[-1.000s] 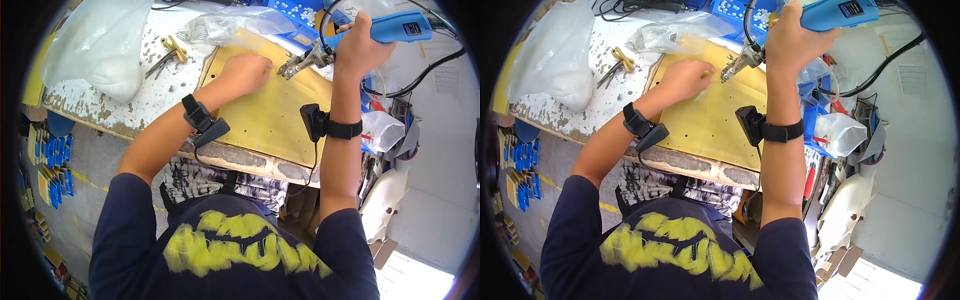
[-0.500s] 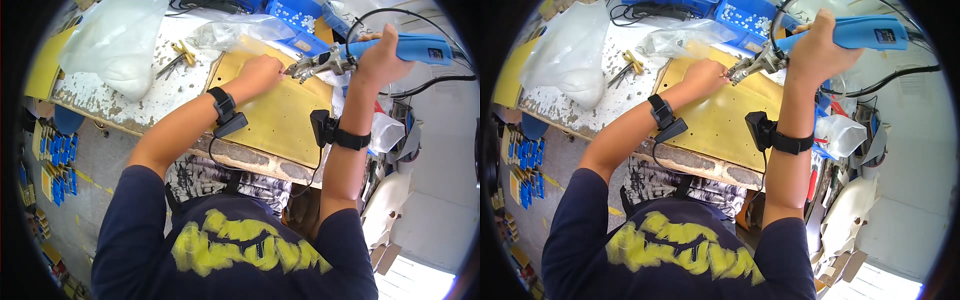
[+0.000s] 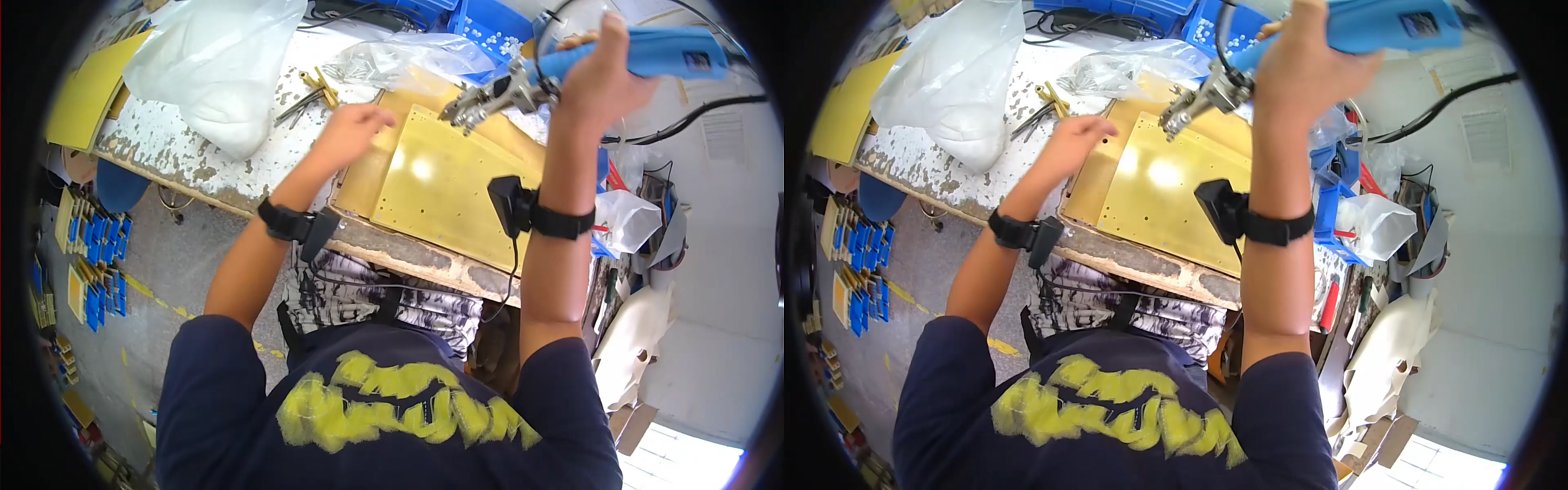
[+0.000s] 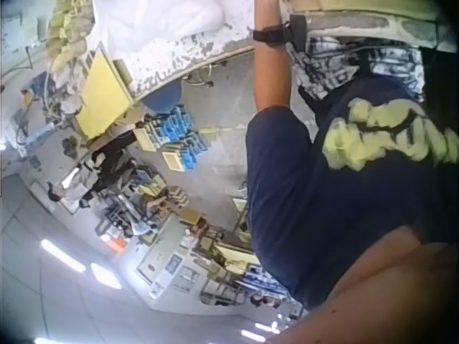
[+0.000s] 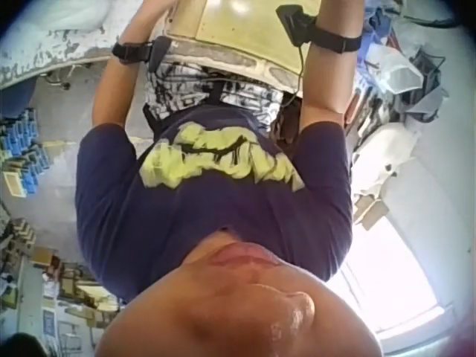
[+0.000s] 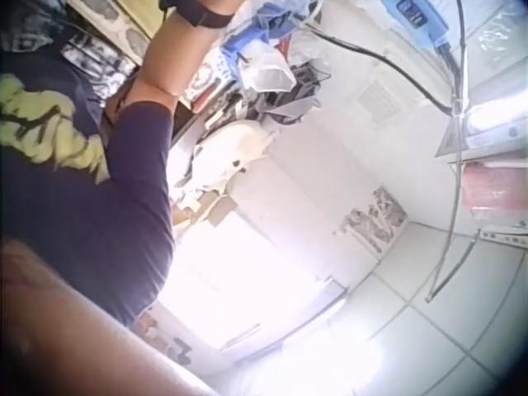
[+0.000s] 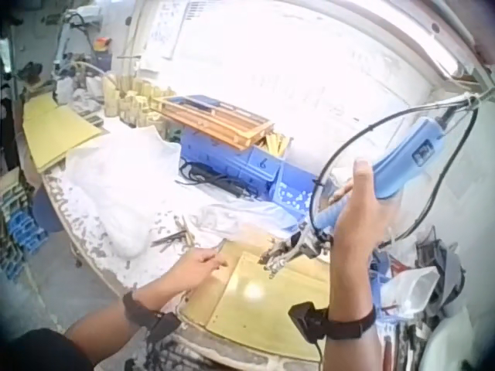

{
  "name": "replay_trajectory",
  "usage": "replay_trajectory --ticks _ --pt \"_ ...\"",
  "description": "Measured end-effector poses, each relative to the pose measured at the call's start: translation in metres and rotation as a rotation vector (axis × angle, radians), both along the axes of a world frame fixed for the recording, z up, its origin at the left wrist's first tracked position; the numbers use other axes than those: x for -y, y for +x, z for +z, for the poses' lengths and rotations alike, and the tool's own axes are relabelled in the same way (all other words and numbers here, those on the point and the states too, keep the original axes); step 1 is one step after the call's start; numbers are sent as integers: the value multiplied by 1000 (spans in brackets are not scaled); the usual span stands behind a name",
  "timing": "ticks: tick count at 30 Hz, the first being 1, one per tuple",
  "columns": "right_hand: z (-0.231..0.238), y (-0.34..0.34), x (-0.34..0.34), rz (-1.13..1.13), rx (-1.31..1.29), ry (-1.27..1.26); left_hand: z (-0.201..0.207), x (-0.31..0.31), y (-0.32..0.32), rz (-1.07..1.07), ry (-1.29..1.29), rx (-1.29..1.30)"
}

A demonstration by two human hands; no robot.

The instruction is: Assemble a metal plate by using a pneumatic tool to process the edges and then applying double-sided tape.

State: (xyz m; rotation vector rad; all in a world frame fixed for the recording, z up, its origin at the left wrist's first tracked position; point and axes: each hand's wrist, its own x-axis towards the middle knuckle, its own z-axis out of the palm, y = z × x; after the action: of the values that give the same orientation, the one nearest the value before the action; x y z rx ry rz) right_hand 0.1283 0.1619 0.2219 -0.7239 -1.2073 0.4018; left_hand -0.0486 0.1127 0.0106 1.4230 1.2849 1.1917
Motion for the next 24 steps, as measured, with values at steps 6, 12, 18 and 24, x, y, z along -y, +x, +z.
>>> replay_trajectory --ticks 6,12,18,24 --pt "-42 -22 -43 66 16 108 -15 0 -27 -54 -377 672" --pt "-52 -26 -47 46 22 72 -17 -5 -7 -97 -407 698" --pt "-46 -28 -54 3 99 71 -12 -20 1 -120 -398 542" --pt "-46 -44 -43 -38 110 36 -24 -43 13 -65 -202 211"
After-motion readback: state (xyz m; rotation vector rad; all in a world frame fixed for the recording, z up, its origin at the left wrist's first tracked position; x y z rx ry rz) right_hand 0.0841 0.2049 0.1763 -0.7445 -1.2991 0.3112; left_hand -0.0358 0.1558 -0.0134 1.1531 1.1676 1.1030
